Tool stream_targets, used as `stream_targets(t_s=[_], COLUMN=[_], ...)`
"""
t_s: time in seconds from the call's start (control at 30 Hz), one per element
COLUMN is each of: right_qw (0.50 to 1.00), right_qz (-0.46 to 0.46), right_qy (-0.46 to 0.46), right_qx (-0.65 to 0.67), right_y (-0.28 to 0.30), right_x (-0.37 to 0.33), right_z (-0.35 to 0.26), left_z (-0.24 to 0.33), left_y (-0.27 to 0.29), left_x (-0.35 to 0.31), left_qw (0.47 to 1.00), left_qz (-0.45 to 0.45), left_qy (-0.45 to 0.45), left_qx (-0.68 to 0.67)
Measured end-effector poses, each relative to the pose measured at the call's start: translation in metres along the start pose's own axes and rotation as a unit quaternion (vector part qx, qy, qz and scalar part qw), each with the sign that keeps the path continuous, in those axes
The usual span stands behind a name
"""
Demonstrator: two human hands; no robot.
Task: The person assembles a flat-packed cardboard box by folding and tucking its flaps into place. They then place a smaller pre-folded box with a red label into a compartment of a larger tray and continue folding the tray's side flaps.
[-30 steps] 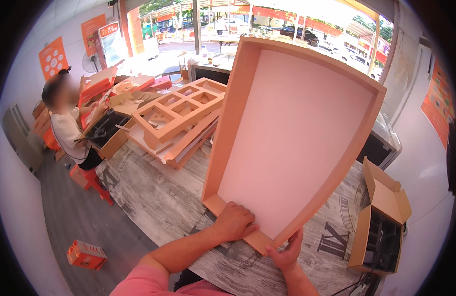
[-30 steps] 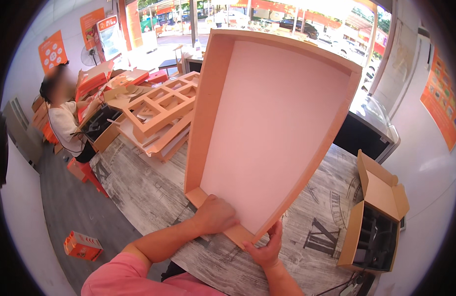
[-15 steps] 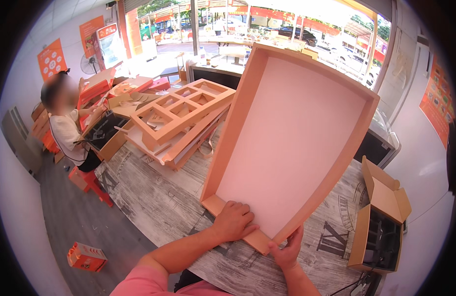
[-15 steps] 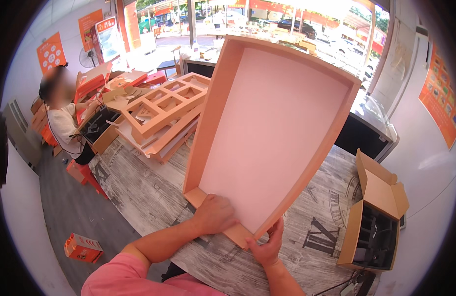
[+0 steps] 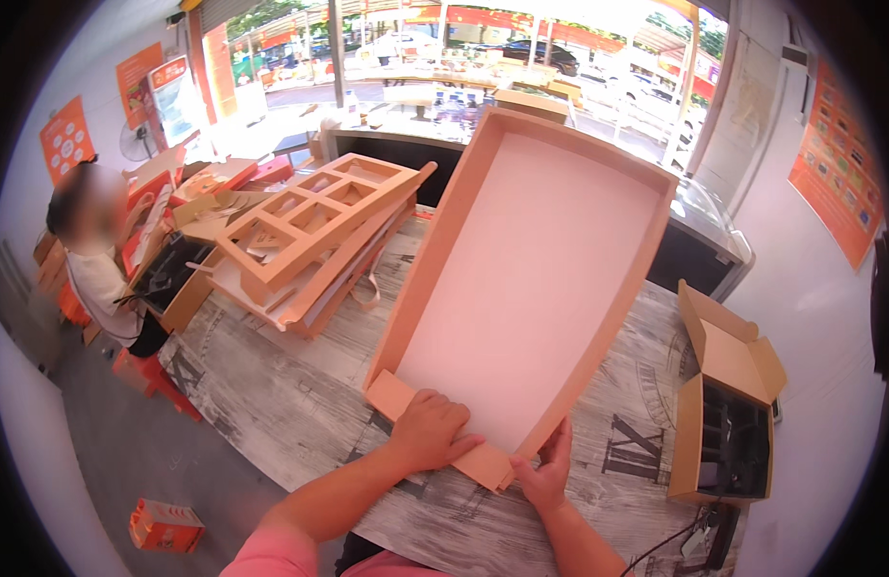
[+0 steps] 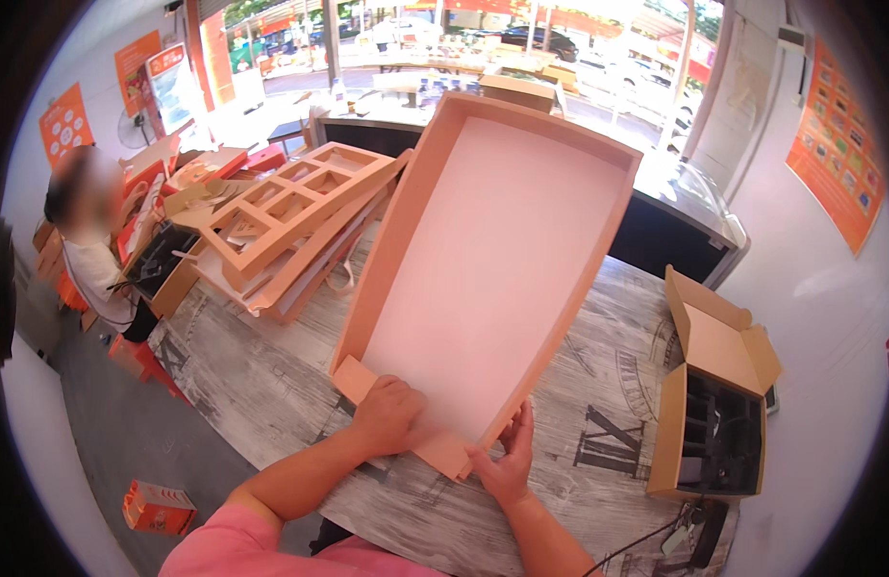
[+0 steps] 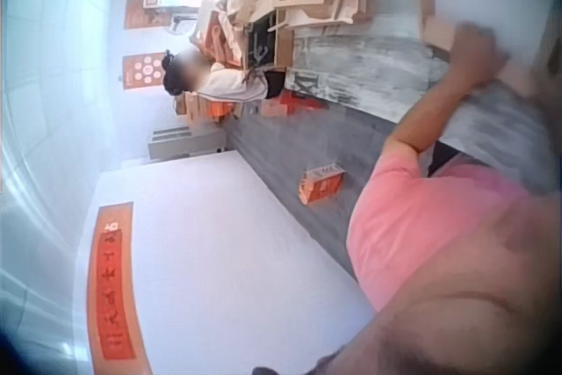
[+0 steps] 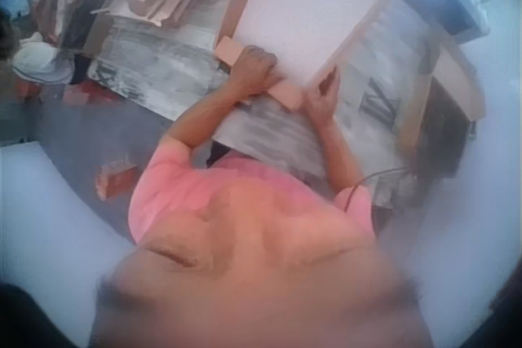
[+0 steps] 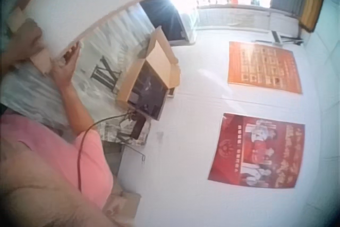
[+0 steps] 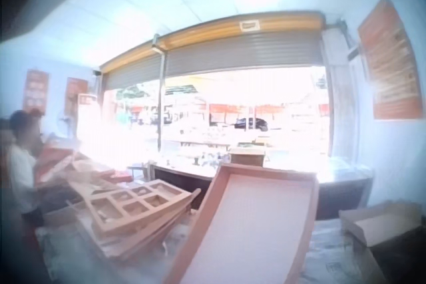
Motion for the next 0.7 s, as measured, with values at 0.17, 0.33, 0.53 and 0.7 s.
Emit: stream_targets(t_s=[0.17,0.33,0.53,0.7], right_qw=[0.998,0.984,0.964,0.958], right_qz=[0.039,0.110,0.160,0.176], right_qy=[-0.055,-0.107,-0.134,-0.143], right_qx=[0.010,0.088,0.162,0.178], right_y=[0.009,0.021,0.031,0.031], right_x=[0.007,0.009,0.012,0.015], right_z=[0.015,0.027,0.032,0.032], left_z=[0.011,0.023,0.033,0.027], left_y=[0.022,0.028,0.047,0.048], left_x=[-0.001,0.001,-0.001,-0.007], left_qw=[0.995,0.987,0.978,0.970], left_qz=[0.064,0.082,0.097,0.111], left_qy=[-0.057,-0.102,-0.133,-0.141], left_qx=[-0.057,-0.094,-0.131,-0.163])
Point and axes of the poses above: each hand's wrist, its own x-axis towards the middle knuckle, its own y-axis out of the back of the hand, z = x × y, the point moved 9 cm from there along x, towards the middle knuckle, and after that the axes turned 7 degrees about y, right-handed, at the moved point
